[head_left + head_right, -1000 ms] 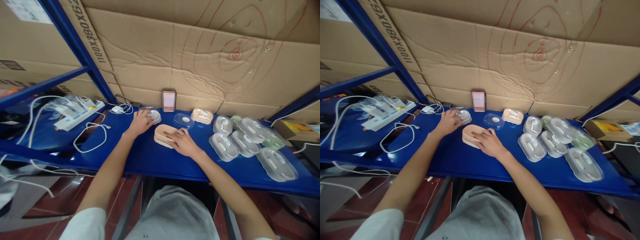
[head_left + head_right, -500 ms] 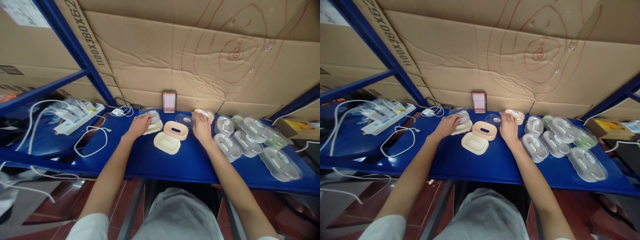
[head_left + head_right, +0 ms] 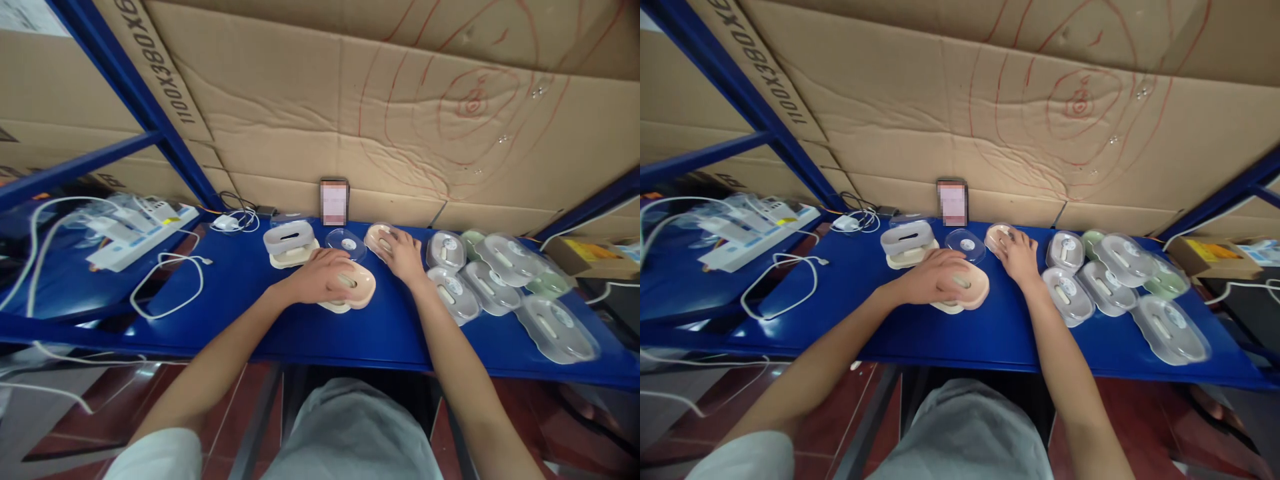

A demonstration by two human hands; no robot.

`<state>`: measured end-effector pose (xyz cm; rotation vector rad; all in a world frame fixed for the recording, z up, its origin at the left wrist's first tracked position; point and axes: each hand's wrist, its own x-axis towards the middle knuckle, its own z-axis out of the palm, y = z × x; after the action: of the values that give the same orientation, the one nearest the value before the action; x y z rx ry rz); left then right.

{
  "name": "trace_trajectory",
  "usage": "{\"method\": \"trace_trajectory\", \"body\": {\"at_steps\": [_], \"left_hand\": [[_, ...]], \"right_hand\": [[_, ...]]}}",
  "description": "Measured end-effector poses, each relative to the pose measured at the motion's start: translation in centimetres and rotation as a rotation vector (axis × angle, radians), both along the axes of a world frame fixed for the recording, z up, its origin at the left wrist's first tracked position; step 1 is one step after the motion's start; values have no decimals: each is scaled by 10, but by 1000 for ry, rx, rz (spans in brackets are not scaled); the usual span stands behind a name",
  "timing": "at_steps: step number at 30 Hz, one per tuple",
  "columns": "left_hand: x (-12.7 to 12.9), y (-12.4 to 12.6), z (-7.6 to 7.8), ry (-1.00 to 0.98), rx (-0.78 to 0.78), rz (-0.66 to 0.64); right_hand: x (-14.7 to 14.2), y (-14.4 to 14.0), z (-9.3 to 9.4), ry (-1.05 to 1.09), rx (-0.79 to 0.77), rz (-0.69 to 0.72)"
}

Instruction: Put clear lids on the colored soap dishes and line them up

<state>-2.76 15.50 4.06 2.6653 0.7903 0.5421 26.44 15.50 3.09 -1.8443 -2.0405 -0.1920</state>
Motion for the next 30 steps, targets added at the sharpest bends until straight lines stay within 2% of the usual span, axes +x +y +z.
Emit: {"method": "trace_trajectory", "body": {"at_steps": [4, 7, 12, 18, 21, 24, 27, 30], "left_hand": [[2, 0, -6, -11, 0, 2], [1, 2, -4, -39, 34, 46], [-4, 2, 2, -56, 59, 92], [-21, 8, 0, 30, -38, 70], [-22, 9, -2, 71, -55, 69], [-17, 9, 0, 70, 8, 87], [-15, 7, 5, 19, 76, 109], [-17, 5, 10, -13, 90, 118]], "right_hand": [[4, 3, 7, 17, 40, -38], [-3, 0, 11, -2, 63, -54], [-25, -13, 7, -77, -20, 47], [-28, -17, 7, -111, -61, 79], [-29, -15, 13, -109, -37, 47], [-28, -18, 28, -107, 12, 2], [-12, -40, 45, -81, 104, -87], [21, -89, 45, -85, 128, -213]]}}
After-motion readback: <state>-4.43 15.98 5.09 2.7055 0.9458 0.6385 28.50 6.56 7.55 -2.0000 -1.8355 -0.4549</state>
